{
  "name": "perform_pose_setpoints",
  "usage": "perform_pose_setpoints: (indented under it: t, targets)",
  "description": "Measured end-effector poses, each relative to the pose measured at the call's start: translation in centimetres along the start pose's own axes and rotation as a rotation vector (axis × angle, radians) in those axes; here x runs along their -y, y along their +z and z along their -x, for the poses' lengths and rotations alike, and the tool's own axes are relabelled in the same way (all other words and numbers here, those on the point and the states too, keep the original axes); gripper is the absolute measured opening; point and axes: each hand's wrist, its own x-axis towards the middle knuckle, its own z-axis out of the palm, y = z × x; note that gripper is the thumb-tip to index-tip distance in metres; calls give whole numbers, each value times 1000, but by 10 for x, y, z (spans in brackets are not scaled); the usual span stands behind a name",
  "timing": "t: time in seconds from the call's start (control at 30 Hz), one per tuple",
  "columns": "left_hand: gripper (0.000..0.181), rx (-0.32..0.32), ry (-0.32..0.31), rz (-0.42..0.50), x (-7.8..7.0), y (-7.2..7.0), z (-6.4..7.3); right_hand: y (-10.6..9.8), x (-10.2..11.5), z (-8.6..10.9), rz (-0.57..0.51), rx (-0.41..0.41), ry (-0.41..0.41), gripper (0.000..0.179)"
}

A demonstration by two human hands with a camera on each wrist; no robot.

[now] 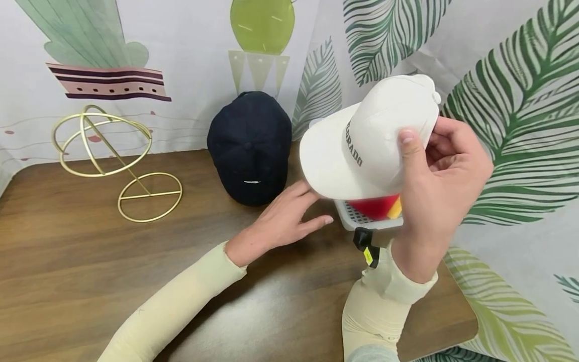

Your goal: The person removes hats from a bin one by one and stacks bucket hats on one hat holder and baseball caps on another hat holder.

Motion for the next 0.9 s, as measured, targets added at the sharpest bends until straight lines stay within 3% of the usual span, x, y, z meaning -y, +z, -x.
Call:
perform_pose_setpoints:
  t: [0.23,0.33,0.43,0.57,0.67,0.8,0.9]
  targets:
    - [34,-32,-10,8,-6,-28,24,5,9,7,-68,-28,-28,24]
    - [27,-85,25,-26,-8,-41,32,6,13,10,-70,-34,-37,23]
    - [33,-170,78,-68,-9,-53,41,7,15,13,-77,-32,-31,24]
    - [43,-308,196,-70,-7,-71,52,7,16,17,-101,-8,-20,26]
    - [40,-399,344,-76,-2,-84,58,7,15,18,-144,14,-9,28]
    - [35,-516,526,-162,4,-99,62,7,13,19,-206,49,1,31]
    - [38,-565,592,-204,9,-109,60,7,11,18,-254,88,19,30]
